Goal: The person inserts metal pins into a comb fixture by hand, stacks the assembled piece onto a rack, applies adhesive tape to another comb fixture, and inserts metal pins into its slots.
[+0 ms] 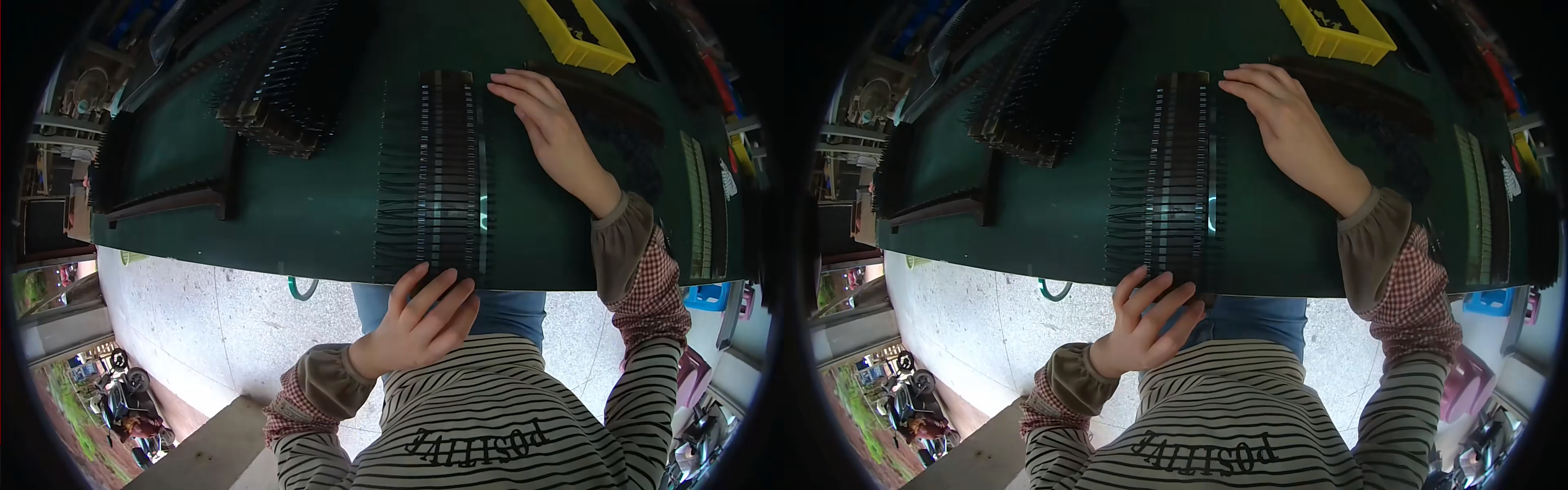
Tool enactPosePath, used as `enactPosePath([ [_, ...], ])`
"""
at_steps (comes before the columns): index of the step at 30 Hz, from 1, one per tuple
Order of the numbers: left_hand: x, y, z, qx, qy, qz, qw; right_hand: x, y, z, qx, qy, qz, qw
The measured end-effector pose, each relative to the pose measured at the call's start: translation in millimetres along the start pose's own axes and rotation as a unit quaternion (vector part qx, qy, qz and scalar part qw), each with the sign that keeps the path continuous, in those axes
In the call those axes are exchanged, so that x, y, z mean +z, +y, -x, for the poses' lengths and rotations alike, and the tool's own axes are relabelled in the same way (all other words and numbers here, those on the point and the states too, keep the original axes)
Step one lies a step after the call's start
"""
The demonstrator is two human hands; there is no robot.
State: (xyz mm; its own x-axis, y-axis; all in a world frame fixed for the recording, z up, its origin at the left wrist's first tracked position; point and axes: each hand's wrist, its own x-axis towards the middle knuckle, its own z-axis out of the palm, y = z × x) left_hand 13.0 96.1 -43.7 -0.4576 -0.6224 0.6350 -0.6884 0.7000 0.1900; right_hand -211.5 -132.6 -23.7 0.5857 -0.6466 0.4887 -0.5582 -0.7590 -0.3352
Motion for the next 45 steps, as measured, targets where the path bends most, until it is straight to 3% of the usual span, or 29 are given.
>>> enactPosePath([
  [9, 8.4, -8.6, -9.0, 0.043, 0.004, 0.006, 0.999, 18.1, 15.0, -11.0, -0.031, 0.003, 0.057, 0.998],
  [36, 9.3, -7.2, -12.0, 0.039, 0.018, 0.051, 0.998, 25.2, 18.8, -8.5, -0.047, 0.017, 0.047, 0.998],
  [42, 8.5, -5.6, -15.3, 0.021, 0.06, 0.068, 0.996, 25.8, 19.2, -8.6, -0.052, 0.015, 0.059, 0.997],
  [45, 6.4, -7.8, -13.4, 0.023, 0.02, 0.077, 0.997, 25.2, 18.1, -9.6, -0.052, 0.013, 0.06, 0.997],
])
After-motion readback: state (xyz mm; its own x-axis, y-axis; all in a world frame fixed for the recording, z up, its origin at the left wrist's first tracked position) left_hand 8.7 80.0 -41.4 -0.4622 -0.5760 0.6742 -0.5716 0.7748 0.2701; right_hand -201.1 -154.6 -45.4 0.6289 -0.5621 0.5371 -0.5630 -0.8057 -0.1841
